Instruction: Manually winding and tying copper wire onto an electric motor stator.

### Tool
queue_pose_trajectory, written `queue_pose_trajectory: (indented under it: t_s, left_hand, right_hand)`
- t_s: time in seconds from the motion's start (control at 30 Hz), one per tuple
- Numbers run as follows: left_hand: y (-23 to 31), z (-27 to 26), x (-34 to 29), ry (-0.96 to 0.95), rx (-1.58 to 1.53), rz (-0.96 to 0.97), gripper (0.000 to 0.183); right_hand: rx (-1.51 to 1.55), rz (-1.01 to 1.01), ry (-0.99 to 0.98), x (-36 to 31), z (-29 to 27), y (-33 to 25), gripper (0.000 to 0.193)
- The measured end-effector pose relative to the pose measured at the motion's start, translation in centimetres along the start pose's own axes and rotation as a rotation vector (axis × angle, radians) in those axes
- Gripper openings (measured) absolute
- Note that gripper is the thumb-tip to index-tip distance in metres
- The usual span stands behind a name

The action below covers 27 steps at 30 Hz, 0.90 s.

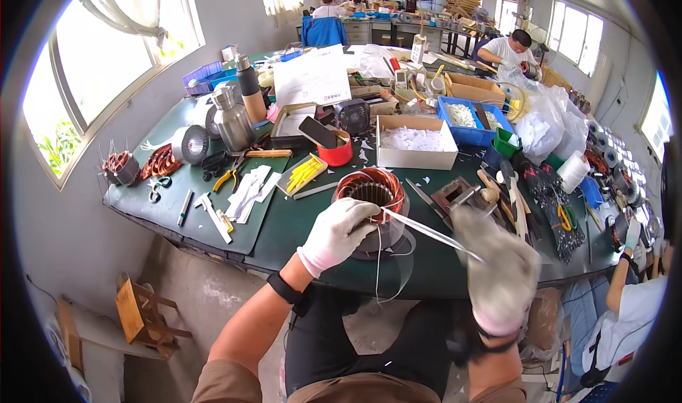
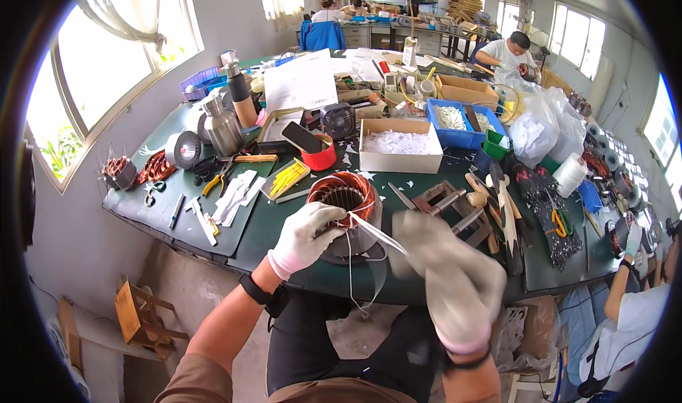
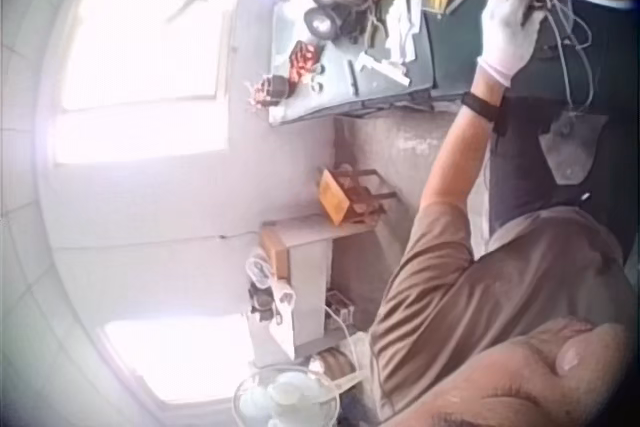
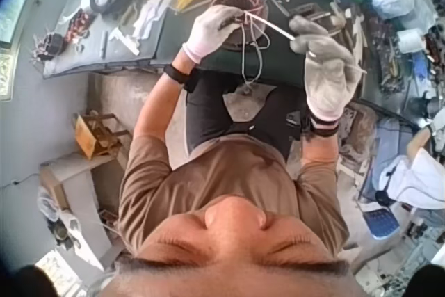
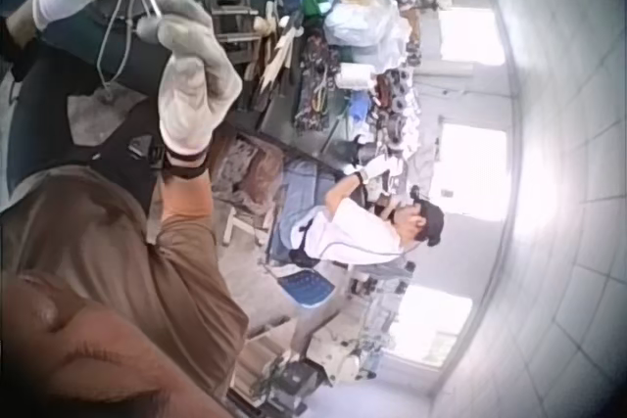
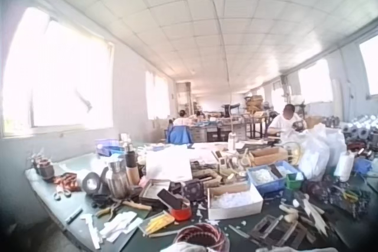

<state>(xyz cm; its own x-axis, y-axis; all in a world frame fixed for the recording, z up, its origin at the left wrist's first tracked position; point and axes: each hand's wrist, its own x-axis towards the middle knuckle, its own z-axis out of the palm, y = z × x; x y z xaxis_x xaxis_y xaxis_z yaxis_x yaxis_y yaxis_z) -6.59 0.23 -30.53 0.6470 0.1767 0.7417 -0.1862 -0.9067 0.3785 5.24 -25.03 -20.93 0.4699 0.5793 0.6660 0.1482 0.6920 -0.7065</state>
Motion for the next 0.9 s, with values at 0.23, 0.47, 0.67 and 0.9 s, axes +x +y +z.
queue_pose_trajectory:
  t_s: [0.23,0.47,0.67,0.9]
  left_hand:
    - [-0.8,0.1,-0.2,0.017,-0.047,0.044,0.034]
    - [-1.1,0.6,-0.2,0.026,-0.063,0.118,0.023]
    - [0.0,0.9,-0.6,0.052,-0.03,0.108,0.023]
    - [-0.4,-0.4,-0.9,0.033,-0.071,0.014,0.026]
  right_hand:
    - [-1.565,0.825,-0.448,-39.6,-22.0,2.3,0.019]
    - [-1.867,1.628,-0.504,-55.8,-33.9,-9.0,0.027]
    - [-1.262,0.354,0.078,-22.1,-15.0,8.2,0.022]
    - [-0.863,0.434,-0.288,-22.1,-5.5,10.4,0.024]
